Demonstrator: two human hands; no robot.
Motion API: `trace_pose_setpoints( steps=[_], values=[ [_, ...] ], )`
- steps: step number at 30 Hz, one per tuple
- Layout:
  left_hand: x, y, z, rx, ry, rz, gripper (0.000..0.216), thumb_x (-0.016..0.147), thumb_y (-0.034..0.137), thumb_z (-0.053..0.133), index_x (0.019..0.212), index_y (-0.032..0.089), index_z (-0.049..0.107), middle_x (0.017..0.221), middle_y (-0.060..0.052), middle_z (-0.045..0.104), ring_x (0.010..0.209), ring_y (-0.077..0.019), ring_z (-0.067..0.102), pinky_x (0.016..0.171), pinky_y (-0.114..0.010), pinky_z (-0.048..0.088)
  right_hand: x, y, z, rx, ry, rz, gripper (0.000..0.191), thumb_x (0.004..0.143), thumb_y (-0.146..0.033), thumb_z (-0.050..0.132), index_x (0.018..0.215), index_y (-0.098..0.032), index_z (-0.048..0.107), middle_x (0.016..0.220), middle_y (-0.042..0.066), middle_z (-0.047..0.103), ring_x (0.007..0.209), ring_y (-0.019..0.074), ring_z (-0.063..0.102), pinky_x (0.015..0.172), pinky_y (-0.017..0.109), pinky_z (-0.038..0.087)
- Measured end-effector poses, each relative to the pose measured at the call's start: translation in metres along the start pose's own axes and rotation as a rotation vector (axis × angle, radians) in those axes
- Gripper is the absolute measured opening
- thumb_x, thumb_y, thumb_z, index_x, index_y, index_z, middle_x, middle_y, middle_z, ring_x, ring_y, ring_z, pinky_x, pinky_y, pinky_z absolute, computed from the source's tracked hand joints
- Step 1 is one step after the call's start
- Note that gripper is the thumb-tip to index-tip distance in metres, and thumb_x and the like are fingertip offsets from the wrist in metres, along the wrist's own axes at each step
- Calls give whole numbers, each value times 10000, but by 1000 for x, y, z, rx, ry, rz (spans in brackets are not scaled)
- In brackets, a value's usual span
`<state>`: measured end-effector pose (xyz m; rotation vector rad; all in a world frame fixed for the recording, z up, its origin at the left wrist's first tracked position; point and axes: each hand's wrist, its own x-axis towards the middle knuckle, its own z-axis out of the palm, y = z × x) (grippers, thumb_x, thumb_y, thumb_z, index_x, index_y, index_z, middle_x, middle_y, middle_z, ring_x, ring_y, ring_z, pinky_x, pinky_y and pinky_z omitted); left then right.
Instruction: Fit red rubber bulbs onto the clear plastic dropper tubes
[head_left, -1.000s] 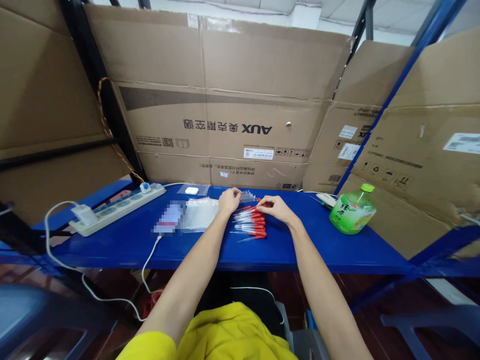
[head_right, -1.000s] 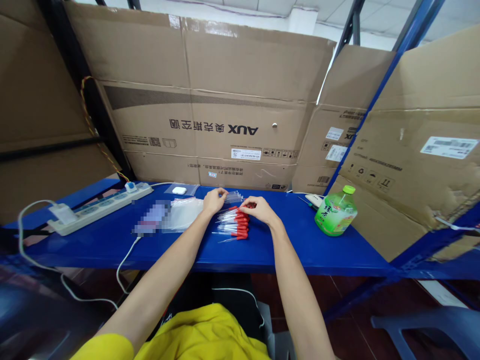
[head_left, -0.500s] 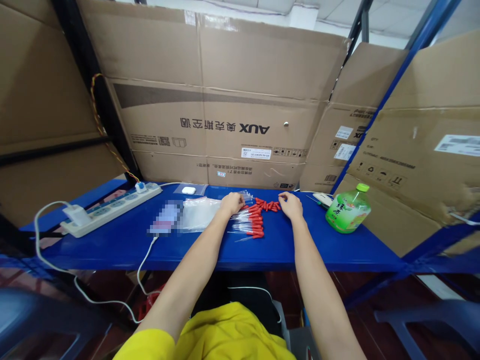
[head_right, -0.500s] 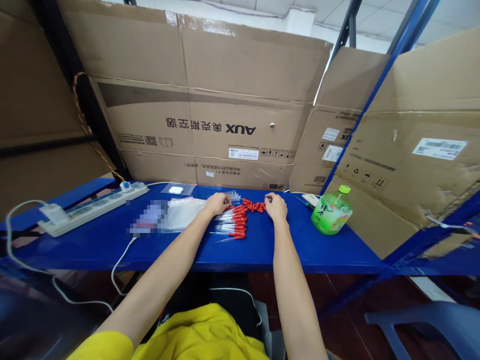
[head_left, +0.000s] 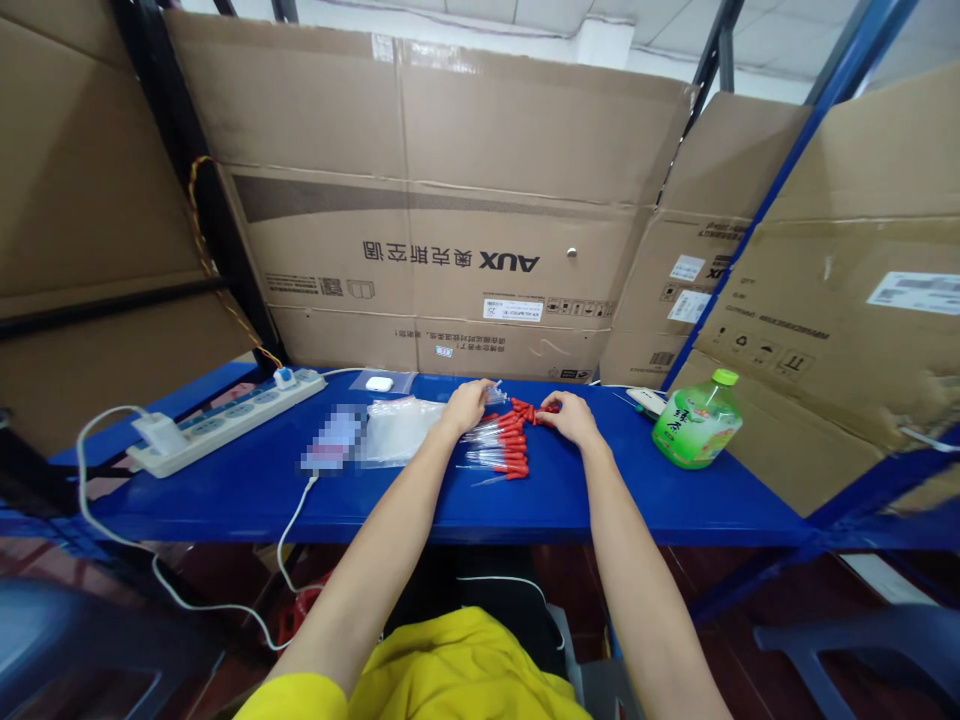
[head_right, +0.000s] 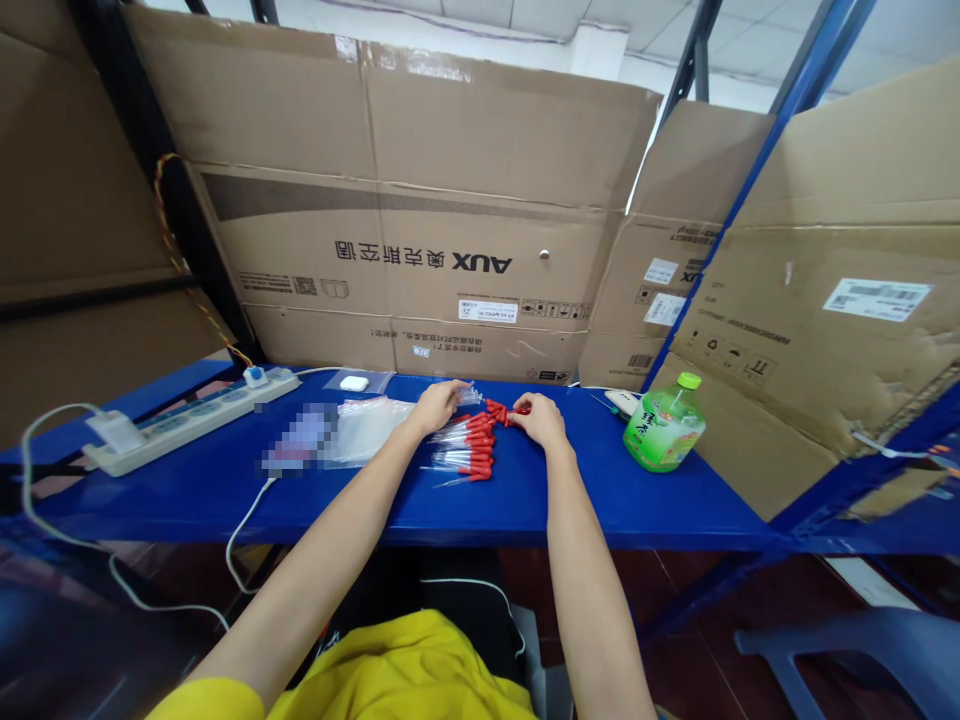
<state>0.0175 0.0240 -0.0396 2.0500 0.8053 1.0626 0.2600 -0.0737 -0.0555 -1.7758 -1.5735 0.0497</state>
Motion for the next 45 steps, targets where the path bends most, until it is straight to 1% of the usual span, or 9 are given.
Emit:
trace_pose_setpoints(
  steps=[4,7,10,13,16,22,29,34,45],
  values=[
    [-3,9,3,-242,58,-26,131,859,106,618,848,236,624,729,-9,577,769,-204,579,824,-257,414,3,-2,-1,146,-63,-31,130,719,-328,751,767,-225,687,705,-2,714,659,178,646,652,291,489],
    [-5,16,5,-321,45,13,134,911,199,614,782,233,599,739,-8,560,778,-195,528,824,-238,403,5,-10,-2,285,-7,-70,153,738,-347,711,805,-213,676,741,13,715,692,185,661,700,312,521],
    [-7,21,7,-361,-1,59,177,930,249,605,755,223,609,751,-15,564,771,-189,496,801,-227,399,4,-23,-2,515,62,-95,231,755,-378,687,906,-207,648,843,32,715,746,189,691,728,325,555],
    [-8,26,9,-294,-39,151,163,930,269,603,779,214,631,778,-22,590,777,-182,503,774,-226,399,2,-38,1,664,67,-111,314,749,-391,708,984,-209,609,905,43,714,769,193,711,683,306,568],
    [-10,31,9,-157,-54,244,171,946,310,576,837,199,646,807,-28,618,771,-176,521,749,-240,400,-1,-49,6,647,47,-138,313,736,-401,749,946,-204,625,884,54,731,810,210,715,668,290,563],
    [-10,31,10,110,-53,332,291,994,392,495,949,157,661,793,-23,640,663,-144,494,657,-259,373,-1,-54,14,688,45,-145,321,682,-448,825,818,-195,682,786,56,752,741,227,719,700,322,577],
    [-8,27,11,175,-51,417,376,1015,415,464,973,160,737,868,-63,704,764,-170,580,730,-290,412,1,-53,12,705,111,-175,287,703,-447,824,837,-198,774,831,68,787,765,249,738,776,361,588],
    [-7,28,8,271,-33,447,366,1011,403,482,1024,176,770,851,-76,703,800,-194,582,767,-319,417,-1,-52,12,702,108,-178,276,708,-439,825,831,-196,785,832,70,792,759,254,746,770,361,596],
    [-3,25,7,365,-109,485,362,1016,381,463,1040,197,773,882,-98,704,838,-213,585,795,-340,431,-2,-52,14,581,126,-198,254,748,-447,788,819,-202,785,817,69,793,744,262,750,737,360,601]
  ],
)
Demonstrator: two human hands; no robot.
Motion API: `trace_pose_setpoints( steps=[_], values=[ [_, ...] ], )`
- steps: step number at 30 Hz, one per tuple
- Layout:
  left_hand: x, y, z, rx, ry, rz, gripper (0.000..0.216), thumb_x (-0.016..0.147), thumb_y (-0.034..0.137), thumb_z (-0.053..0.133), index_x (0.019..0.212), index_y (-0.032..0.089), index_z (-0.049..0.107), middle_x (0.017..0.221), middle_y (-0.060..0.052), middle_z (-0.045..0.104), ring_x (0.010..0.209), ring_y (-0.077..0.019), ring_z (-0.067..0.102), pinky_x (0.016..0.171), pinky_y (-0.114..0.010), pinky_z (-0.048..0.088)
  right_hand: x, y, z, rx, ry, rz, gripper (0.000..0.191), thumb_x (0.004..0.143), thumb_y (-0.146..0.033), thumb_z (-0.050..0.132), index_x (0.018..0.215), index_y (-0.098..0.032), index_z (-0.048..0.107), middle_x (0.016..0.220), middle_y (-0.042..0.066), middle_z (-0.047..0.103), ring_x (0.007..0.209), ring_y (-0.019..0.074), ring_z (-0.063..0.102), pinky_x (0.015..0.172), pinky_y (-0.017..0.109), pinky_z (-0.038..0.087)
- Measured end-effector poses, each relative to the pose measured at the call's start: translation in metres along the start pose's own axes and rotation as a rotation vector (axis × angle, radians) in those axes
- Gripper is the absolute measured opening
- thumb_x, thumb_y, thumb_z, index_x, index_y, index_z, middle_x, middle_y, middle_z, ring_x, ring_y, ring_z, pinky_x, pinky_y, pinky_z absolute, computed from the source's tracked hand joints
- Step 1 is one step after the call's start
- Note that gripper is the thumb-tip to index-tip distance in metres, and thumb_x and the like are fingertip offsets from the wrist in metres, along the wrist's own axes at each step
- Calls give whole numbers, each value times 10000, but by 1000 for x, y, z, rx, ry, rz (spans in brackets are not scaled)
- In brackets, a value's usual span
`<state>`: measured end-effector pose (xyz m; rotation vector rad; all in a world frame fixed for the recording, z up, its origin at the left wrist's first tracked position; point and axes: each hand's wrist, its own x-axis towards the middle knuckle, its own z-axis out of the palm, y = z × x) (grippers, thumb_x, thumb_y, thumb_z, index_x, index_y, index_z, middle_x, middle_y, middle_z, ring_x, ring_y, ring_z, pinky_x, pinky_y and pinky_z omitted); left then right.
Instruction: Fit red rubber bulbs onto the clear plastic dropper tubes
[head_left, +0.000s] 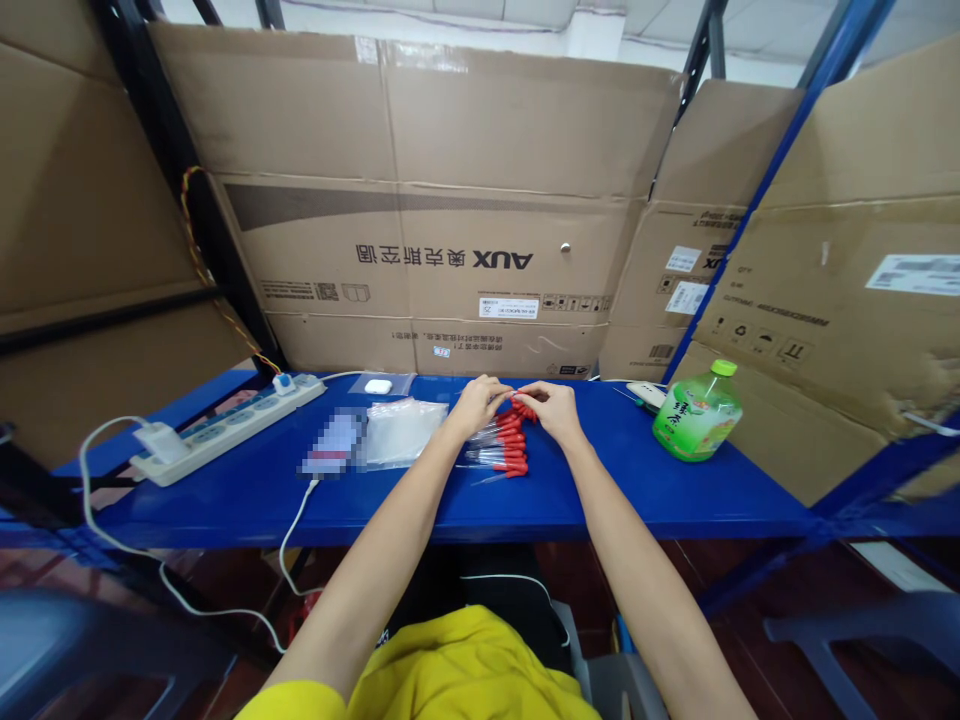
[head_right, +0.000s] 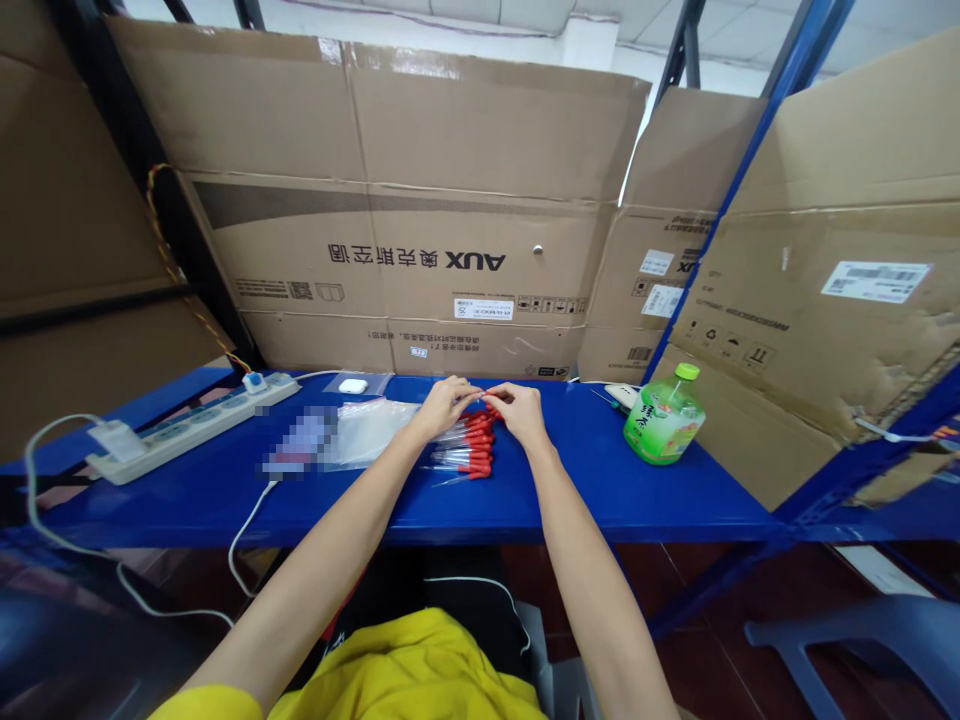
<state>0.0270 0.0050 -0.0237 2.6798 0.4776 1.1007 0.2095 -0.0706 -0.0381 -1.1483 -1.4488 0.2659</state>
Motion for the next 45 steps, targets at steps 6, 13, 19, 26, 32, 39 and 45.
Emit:
trace_pose_setpoints(
  steps=[6,13,19,26,32,39,45],
  values=[
    [1,-4,1,52,-56,16,323,1019,329,469,1034,193,761,894,-91,710,829,-201,588,796,-333,420,0,2,-3,-198,-44,-111,179,843,-373,710,873,-215,788,820,58,786,706,228,730,717,340,580],
    [-1,-4,4,130,-119,28,320,1018,282,459,1003,172,759,884,-94,695,819,-197,566,798,-341,421,2,0,-4,-433,-110,-204,100,862,-292,704,878,-243,790,842,53,785,763,224,719,760,336,548],
    [-4,0,4,59,-2,-7,357,1030,356,436,1108,191,743,950,-86,698,877,-206,569,828,-350,437,2,-3,0,-116,-21,-82,232,807,-419,755,898,-207,776,873,63,789,787,236,740,765,336,587],
    [-3,2,-2,-44,102,-65,359,1020,380,455,1065,189,756,966,-89,694,905,-205,598,854,-340,446,1,-7,-1,107,-33,40,414,729,-453,807,1049,-201,729,988,80,778,924,248,745,858,367,602],
    [-3,1,-6,-194,122,-92,301,973,394,563,1046,196,778,918,-71,702,754,-157,589,721,-281,433,3,-7,-3,201,-48,107,348,754,-472,781,948,-185,744,794,67,772,746,244,744,763,365,609],
    [-2,3,-10,-295,93,-106,289,946,390,612,1008,178,798,895,-77,722,720,-149,606,686,-271,431,2,-8,-2,256,-54,132,352,728,-476,802,910,-178,754,767,64,775,714,244,742,730,364,606],
    [-1,4,-11,-296,75,-91,283,942,393,620,1005,185,801,901,-79,728,749,-160,629,743,-287,463,2,-7,-2,235,-58,138,368,723,-505,799,902,-187,756,794,71,783,740,260,753,738,375,612]
  ],
)
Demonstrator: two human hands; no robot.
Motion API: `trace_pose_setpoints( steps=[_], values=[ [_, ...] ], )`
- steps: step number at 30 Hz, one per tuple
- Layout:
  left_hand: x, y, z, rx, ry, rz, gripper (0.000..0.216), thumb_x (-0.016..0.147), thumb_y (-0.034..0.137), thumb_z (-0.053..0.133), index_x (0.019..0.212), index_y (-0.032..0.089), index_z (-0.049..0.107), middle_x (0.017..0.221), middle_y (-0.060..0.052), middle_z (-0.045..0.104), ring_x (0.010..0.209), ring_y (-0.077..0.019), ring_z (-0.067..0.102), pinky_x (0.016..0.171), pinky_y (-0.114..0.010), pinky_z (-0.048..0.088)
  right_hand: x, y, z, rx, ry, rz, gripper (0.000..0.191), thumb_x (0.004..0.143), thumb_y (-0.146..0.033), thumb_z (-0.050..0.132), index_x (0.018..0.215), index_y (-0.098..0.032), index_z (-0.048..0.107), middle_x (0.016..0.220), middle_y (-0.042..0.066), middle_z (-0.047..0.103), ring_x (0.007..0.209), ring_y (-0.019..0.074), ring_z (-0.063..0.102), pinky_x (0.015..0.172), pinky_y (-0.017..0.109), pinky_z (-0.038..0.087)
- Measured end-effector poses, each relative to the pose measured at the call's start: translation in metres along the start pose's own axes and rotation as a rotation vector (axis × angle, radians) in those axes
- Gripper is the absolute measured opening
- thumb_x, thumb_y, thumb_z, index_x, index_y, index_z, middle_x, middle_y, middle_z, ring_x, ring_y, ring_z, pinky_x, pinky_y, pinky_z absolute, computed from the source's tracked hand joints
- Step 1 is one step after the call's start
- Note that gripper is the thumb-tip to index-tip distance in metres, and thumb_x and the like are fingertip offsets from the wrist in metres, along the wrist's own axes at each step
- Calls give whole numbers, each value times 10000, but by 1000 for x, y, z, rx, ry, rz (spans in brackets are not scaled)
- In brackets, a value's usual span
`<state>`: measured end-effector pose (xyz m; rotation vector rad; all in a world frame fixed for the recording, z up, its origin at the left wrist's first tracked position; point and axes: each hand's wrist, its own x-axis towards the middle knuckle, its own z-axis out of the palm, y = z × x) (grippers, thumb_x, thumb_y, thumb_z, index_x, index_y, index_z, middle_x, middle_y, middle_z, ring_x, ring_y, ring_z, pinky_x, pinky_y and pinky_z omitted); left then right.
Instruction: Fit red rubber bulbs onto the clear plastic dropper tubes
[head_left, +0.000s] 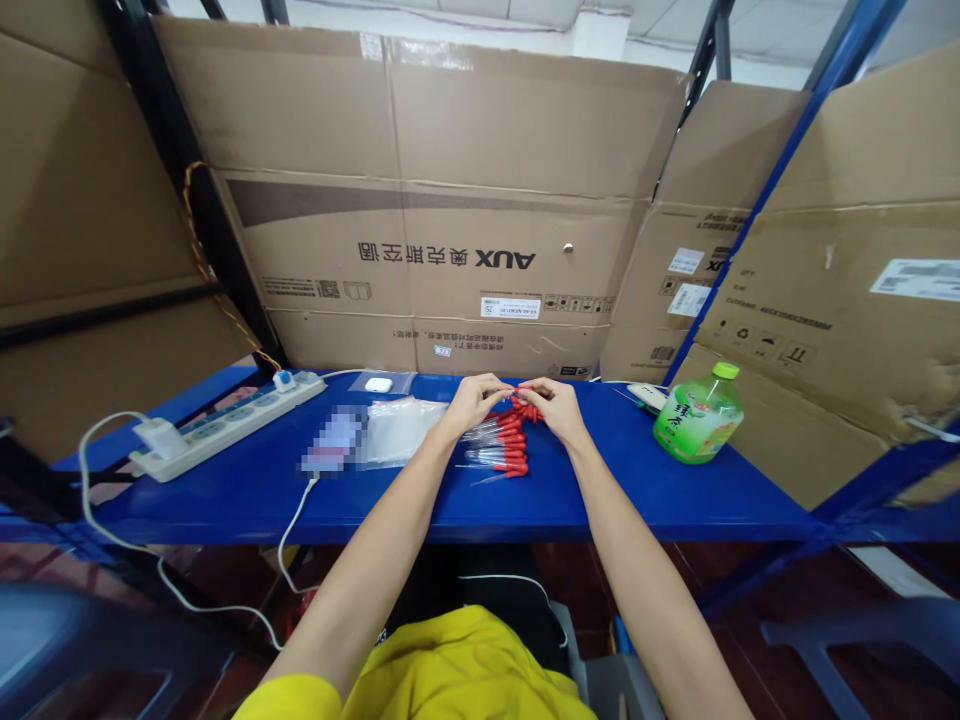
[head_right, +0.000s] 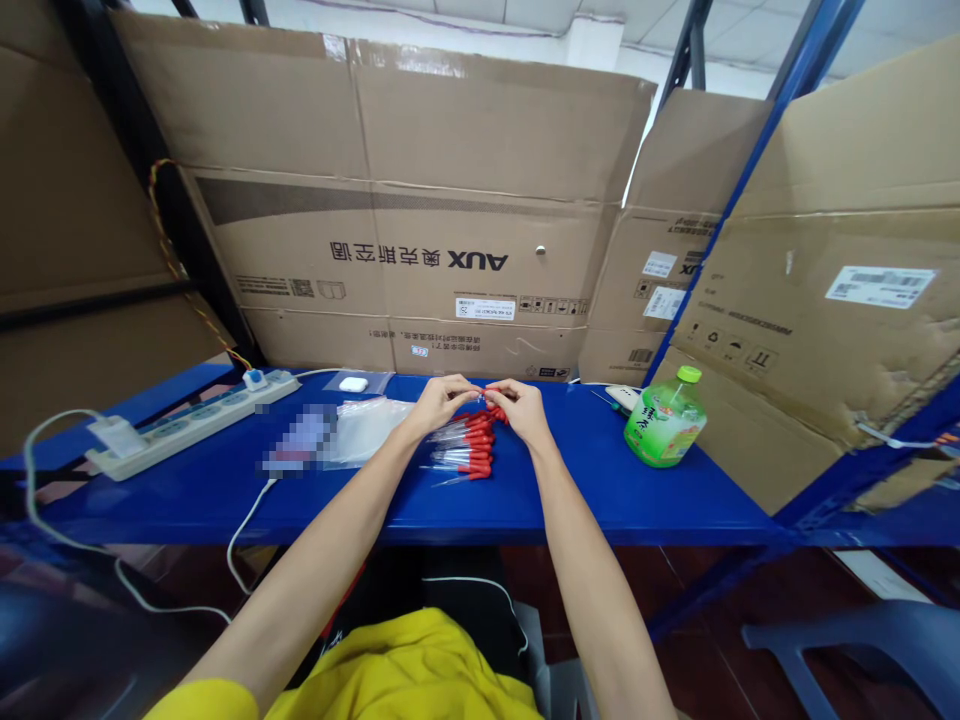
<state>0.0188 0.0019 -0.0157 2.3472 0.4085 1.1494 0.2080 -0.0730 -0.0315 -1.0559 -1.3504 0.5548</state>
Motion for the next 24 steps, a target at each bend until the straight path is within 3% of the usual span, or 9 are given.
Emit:
trace_pose_setpoints(
  steps=[16,20,24],
  values=[
    [0,-1,2,46,30,22,281,934,401,631,1003,189,801,881,-79,726,739,-157,614,722,-284,453,-1,-1,1,-67,-27,-69,312,756,-476,777,884,-192,754,818,74,783,751,259,748,771,386,606],
    [1,0,8,-24,193,-69,324,891,466,671,1001,185,789,884,-72,720,743,-164,601,720,-291,463,0,-4,1,-96,94,-107,302,780,-480,756,902,-204,752,842,69,780,769,249,739,778,373,606],
    [7,-1,15,-524,459,-372,429,956,544,534,1101,172,692,979,-87,709,695,-126,593,643,-256,472,-1,-9,3,-166,211,-169,299,803,-477,732,935,-209,751,916,70,779,832,247,730,806,363,593]
  ],
)
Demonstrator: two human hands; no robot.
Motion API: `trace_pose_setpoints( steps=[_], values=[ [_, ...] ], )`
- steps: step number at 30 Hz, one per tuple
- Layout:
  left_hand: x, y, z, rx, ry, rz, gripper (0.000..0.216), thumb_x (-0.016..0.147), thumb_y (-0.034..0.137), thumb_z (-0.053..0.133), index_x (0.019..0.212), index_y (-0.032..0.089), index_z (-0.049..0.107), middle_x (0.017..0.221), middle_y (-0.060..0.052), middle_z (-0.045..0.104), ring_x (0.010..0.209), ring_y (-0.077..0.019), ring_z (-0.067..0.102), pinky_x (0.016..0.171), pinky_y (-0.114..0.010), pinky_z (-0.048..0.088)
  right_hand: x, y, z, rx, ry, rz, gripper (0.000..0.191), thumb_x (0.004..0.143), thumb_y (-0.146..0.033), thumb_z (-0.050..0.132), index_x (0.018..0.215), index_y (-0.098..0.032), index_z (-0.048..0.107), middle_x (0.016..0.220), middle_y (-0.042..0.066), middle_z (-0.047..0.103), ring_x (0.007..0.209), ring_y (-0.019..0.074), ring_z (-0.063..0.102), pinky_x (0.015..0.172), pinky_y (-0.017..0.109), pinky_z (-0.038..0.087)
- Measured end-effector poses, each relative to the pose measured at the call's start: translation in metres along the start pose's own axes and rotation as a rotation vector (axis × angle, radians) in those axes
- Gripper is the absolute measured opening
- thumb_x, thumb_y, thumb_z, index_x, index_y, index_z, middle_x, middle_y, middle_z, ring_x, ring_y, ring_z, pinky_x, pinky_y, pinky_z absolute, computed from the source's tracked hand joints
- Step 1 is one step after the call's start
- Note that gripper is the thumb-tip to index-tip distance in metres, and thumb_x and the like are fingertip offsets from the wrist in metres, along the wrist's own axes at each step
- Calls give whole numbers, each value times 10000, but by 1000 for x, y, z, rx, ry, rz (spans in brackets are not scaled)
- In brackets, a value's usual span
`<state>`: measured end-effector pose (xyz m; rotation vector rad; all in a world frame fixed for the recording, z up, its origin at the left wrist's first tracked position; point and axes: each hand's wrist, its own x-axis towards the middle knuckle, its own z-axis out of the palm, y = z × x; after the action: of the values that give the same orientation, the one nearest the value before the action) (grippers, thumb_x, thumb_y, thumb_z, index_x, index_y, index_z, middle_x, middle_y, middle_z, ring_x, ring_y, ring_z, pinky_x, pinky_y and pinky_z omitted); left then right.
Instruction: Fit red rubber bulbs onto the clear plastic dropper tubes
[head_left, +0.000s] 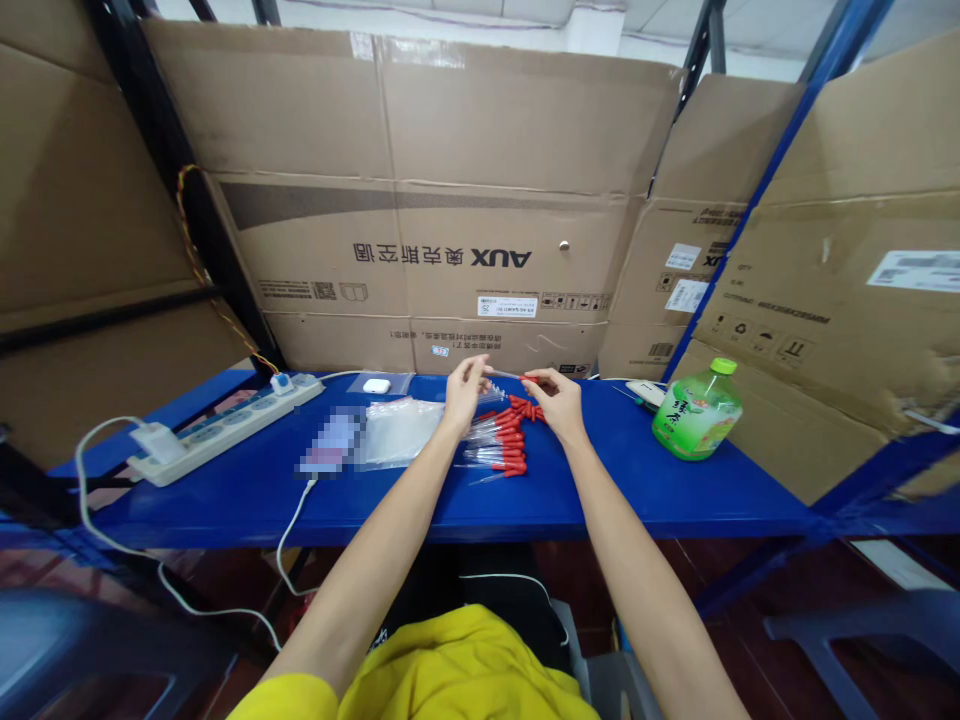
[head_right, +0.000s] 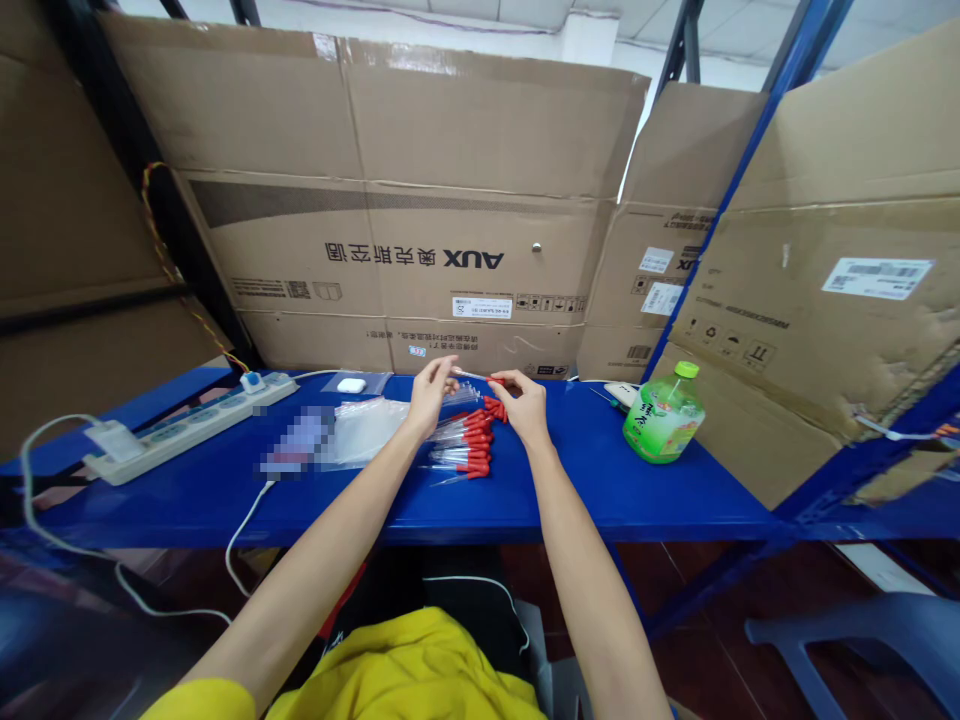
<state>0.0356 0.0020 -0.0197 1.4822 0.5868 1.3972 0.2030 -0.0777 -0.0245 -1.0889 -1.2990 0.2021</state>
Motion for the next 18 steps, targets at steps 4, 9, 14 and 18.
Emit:
trace_pose_setpoints(
  steps=[4,9,14,18],
  values=[
    [3,-1,5,-470,17,-329,384,1031,484,393,1008,159,597,1047,-120,687,658,-91,566,569,-219,452,-4,-7,4,-45,-59,-53,247,841,-447,691,919,-220,751,948,67,776,853,244,724,822,353,577],
    [0,4,3,-571,-30,-361,480,1053,496,234,784,181,477,887,-71,619,579,-91,461,495,-232,391,-6,-8,10,-37,-105,-55,245,842,-439,685,929,-217,744,960,69,771,869,238,720,820,342,571],
    [-4,13,-3,-464,-151,-222,532,1014,613,238,690,203,338,662,2,367,496,-101,262,435,-244,289,-4,-2,14,170,-146,103,342,780,-503,742,959,-213,711,843,58,760,739,219,714,712,338,585],
    [-5,21,-1,-496,-188,-162,532,992,654,277,710,208,348,659,14,319,488,-98,217,416,-243,251,-3,-3,15,309,-172,213,413,753,-551,760,967,-203,703,754,43,748,651,194,698,675,343,587]
  ],
)
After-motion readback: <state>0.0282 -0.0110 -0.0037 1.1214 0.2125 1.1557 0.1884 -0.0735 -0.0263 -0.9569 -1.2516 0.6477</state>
